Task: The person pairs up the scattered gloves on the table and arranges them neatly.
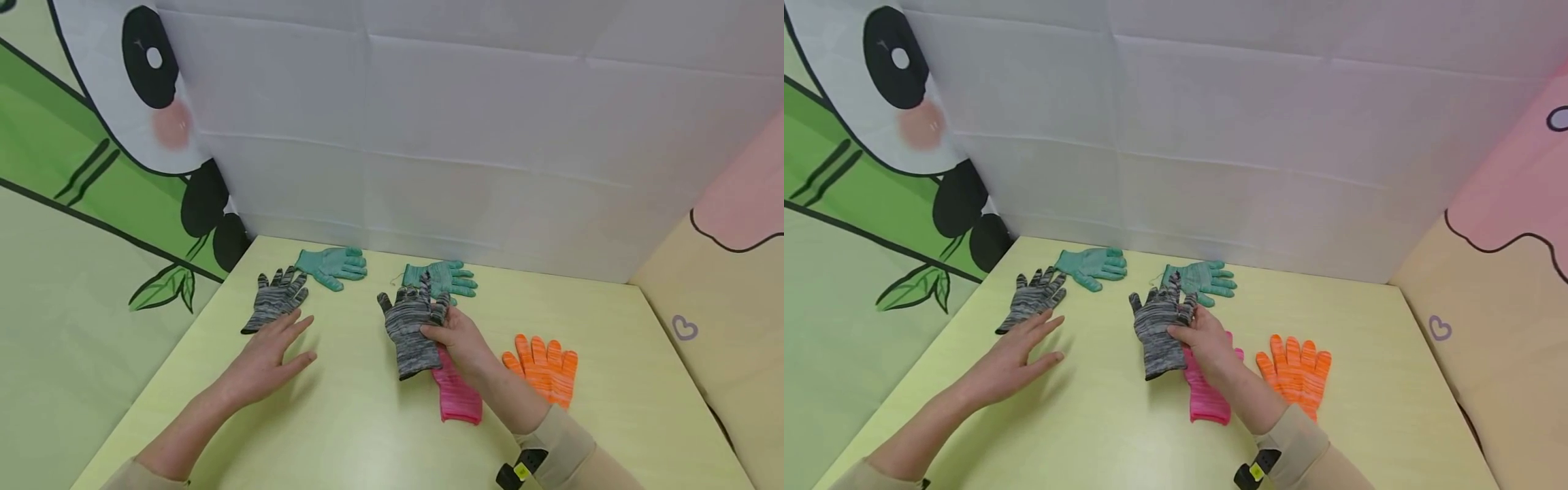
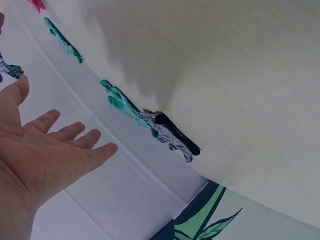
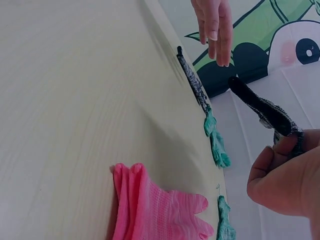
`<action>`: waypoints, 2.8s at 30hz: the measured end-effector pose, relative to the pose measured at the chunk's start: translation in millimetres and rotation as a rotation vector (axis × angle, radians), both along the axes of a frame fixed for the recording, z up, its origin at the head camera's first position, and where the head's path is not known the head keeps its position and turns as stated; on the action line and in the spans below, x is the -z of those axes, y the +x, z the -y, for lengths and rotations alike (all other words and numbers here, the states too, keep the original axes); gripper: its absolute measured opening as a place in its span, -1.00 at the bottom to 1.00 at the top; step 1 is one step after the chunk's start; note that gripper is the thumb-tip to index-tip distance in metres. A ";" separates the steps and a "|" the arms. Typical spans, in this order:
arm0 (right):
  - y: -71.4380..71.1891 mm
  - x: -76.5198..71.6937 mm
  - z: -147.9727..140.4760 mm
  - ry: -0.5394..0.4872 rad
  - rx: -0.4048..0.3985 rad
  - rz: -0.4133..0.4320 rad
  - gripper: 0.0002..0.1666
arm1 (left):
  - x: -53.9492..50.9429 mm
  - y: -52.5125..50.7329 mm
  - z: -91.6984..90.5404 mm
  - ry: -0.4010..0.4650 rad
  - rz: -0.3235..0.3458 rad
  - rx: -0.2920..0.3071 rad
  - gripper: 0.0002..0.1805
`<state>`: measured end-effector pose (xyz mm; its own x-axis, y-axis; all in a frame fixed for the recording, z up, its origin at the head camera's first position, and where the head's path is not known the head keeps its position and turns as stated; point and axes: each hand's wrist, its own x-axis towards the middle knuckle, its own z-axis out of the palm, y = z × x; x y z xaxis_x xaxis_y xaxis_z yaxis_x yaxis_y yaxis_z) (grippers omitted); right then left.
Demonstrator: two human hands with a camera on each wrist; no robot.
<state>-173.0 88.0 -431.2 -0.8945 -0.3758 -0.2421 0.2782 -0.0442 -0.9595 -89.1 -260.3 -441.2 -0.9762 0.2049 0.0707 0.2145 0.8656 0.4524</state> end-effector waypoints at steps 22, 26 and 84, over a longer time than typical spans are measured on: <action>9.9 19.7 18.5 0.002 -0.040 -0.028 -0.52 | -3.1 1.8 0.5 -0.002 0.017 -0.008 -0.21; 14.5 24.3 32.4 -0.013 -0.075 -0.010 -0.50 | -2.8 1.6 1.1 -0.006 0.018 -0.011 -0.20; 15.2 26.4 18.5 0.305 -0.152 -0.088 -0.23 | 8.3 0.7 4.7 -0.230 -0.006 0.014 -0.04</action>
<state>-157.8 69.5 -457.6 -0.8563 -0.4286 -0.2881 0.1749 0.2841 -0.9427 -88.4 -265.1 -449.5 -0.9730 0.2294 0.0261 0.2288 0.9429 0.2421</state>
